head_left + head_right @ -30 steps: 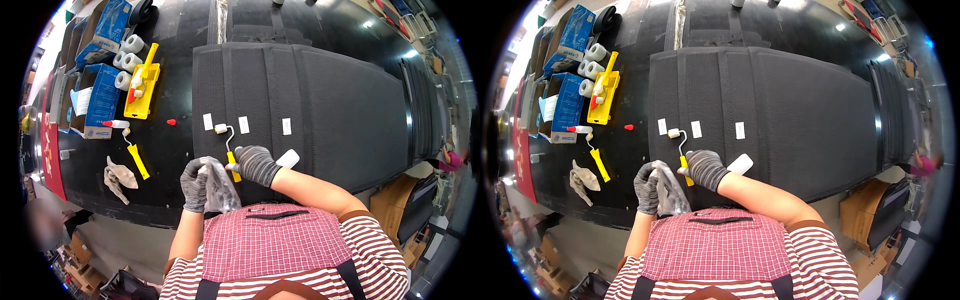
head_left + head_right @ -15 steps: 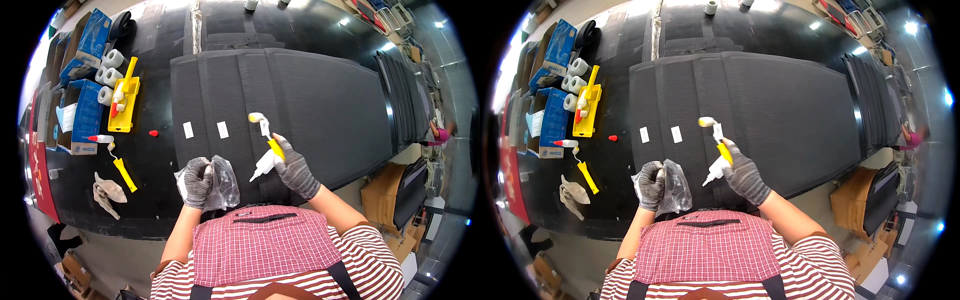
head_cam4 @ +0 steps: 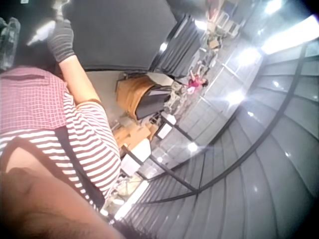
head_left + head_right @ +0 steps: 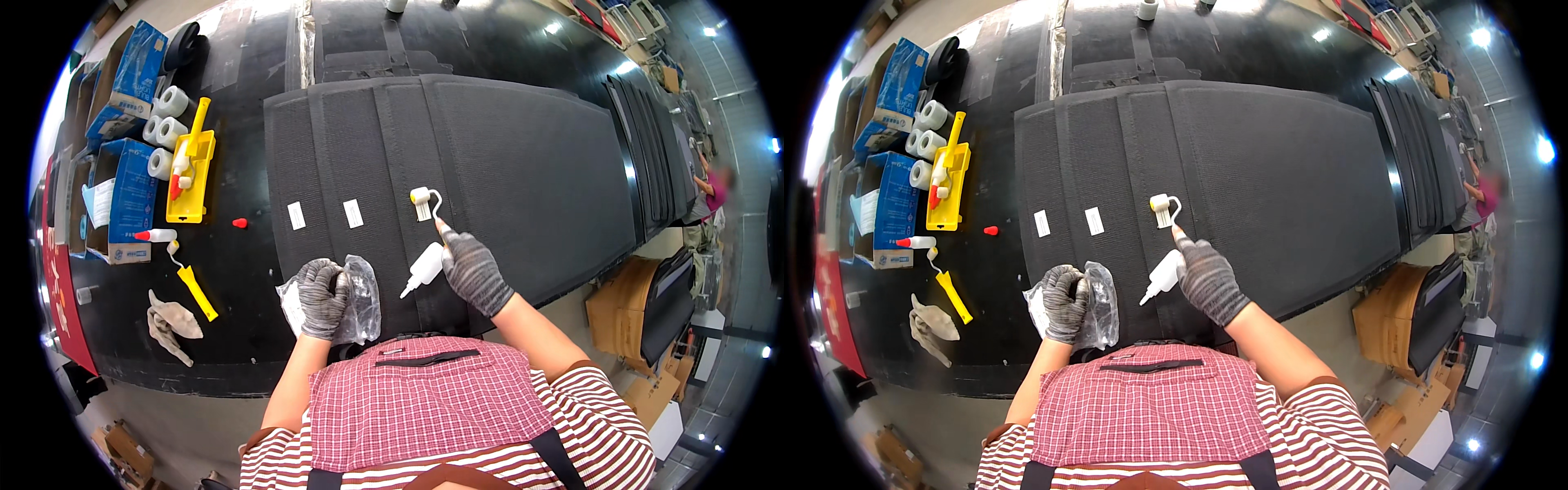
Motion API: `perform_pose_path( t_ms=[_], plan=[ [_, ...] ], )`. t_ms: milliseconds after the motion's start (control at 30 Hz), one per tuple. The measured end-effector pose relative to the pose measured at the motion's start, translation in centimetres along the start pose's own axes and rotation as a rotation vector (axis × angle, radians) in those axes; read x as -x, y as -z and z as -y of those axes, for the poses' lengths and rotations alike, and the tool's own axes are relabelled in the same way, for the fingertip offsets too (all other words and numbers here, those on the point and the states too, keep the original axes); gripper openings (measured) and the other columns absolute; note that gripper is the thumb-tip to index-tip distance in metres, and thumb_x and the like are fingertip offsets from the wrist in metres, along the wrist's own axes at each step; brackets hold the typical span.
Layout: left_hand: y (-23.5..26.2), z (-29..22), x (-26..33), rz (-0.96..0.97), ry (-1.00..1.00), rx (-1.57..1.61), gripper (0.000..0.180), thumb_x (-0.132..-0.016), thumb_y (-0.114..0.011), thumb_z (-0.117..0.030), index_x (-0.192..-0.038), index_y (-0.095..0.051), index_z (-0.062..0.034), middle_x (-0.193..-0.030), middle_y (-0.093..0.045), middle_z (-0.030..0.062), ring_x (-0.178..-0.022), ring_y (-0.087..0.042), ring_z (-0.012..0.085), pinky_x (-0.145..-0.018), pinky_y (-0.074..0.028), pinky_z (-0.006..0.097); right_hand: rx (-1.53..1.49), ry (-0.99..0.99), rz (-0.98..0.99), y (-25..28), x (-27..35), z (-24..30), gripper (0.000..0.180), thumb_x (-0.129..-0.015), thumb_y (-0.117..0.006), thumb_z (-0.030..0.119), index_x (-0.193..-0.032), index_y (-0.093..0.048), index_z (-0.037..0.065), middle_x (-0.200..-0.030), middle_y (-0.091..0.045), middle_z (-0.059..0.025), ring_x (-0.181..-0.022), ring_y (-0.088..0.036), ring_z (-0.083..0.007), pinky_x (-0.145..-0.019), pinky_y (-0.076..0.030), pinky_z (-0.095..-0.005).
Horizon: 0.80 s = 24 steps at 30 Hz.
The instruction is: The person applies adhesive and labels to large black foam sheets using a glue bottle and a small roller while wearing gloves.
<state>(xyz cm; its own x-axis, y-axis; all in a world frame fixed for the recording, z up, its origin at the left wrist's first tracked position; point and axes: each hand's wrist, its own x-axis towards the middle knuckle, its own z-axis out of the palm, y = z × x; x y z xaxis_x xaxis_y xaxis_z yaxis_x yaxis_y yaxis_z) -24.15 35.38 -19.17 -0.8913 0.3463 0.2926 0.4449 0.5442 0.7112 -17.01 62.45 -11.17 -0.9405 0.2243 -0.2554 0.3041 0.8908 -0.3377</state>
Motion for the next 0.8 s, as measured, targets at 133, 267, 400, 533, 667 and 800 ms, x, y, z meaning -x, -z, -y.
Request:
perform_pose_path(
  t_ms=[133, 267, 400, 533, 667, 800],
  plan=[
    [0.0, 0.1, 0.0, 0.008, 0.01, 0.012, 0.012, -0.071, -0.072, -0.007, -0.082, -0.065, -0.0055, -0.088, -0.064, 0.0117, -0.091, -0.06, 0.0322, -0.085, -0.048, 0.044, -0.029, 0.011, -0.064, 1.2, -2.4, 0.0, 0.053, -0.091, -0.052, 0.013, -0.143, -0.04, 0.01, -0.088, -0.061, -0.0183, -0.081, -0.064, -0.0322, -0.075, -0.054, -0.0427],
    [0.0, 0.1, 0.0, 0.0, 0.002, -0.001, 0.013, -0.071, -0.072, -0.006, -0.082, -0.065, -0.0055, -0.089, -0.064, 0.0115, -0.09, -0.06, 0.0321, -0.085, -0.048, 0.044, -0.014, 0.058, -0.078, 1.4, -0.2, -0.4, 0.052, -0.091, -0.053, 0.014, -0.142, -0.042, 0.01, -0.088, -0.06, -0.0176, -0.077, -0.064, -0.0318, -0.072, -0.054, -0.0423],
    [-0.1, 0.1, 0.0, -0.001, -0.004, -0.012, 0.013, -0.072, -0.072, -0.006, -0.083, -0.065, -0.0056, -0.089, -0.064, 0.0115, -0.09, -0.06, 0.0319, -0.084, -0.048, 0.044, 0.003, 0.029, 0.008, 1.0, 2.5, -0.3, 0.051, -0.089, -0.053, 0.008, -0.139, -0.046, 0.006, -0.082, -0.058, -0.0166, -0.076, -0.06, -0.0322, -0.071, -0.051, -0.0414],
    [0.0, 0.3, 0.3, 0.003, 0.013, -0.006, 0.012, -0.072, -0.072, -0.006, -0.082, -0.065, -0.0056, -0.09, -0.064, 0.0114, -0.09, -0.06, 0.0319, -0.084, -0.048, 0.044, 0.02, 0.03, 0.089, 3.2, 4.8, -0.3, 0.049, -0.088, -0.054, 0.009, -0.137, -0.049, 0.006, -0.08, -0.058, -0.0155, -0.071, -0.059, -0.0306, -0.066, -0.051, -0.0403],
    [0.1, -0.1, 0.0, -0.001, 0.008, -0.005, 0.012, -0.072, -0.071, -0.006, -0.082, -0.065, -0.0056, -0.089, -0.064, 0.0113, -0.089, -0.06, 0.032, -0.083, -0.048, 0.044, -0.005, 0.081, -0.019, 2.5, 4.3, -0.4, 0.05, -0.089, -0.054, 0.015, -0.139, -0.046, 0.01, -0.084, -0.059, -0.0146, -0.073, -0.062, -0.0295, -0.067, -0.054, -0.0402],
    [0.2, -0.3, -0.2, 0.008, 0.003, -0.003, 0.012, -0.072, -0.071, -0.006, -0.082, -0.065, -0.0058, -0.088, -0.064, 0.0112, -0.089, -0.06, 0.0321, -0.083, -0.048, 0.044, 0.034, 0.083, 0.009, 0.7, 1.0, -0.2, 0.056, -0.09, -0.054, 0.015, -0.144, -0.038, 0.012, -0.087, -0.059, -0.015, -0.077, -0.062, -0.0298, -0.071, -0.054, -0.0418]
  ],
)
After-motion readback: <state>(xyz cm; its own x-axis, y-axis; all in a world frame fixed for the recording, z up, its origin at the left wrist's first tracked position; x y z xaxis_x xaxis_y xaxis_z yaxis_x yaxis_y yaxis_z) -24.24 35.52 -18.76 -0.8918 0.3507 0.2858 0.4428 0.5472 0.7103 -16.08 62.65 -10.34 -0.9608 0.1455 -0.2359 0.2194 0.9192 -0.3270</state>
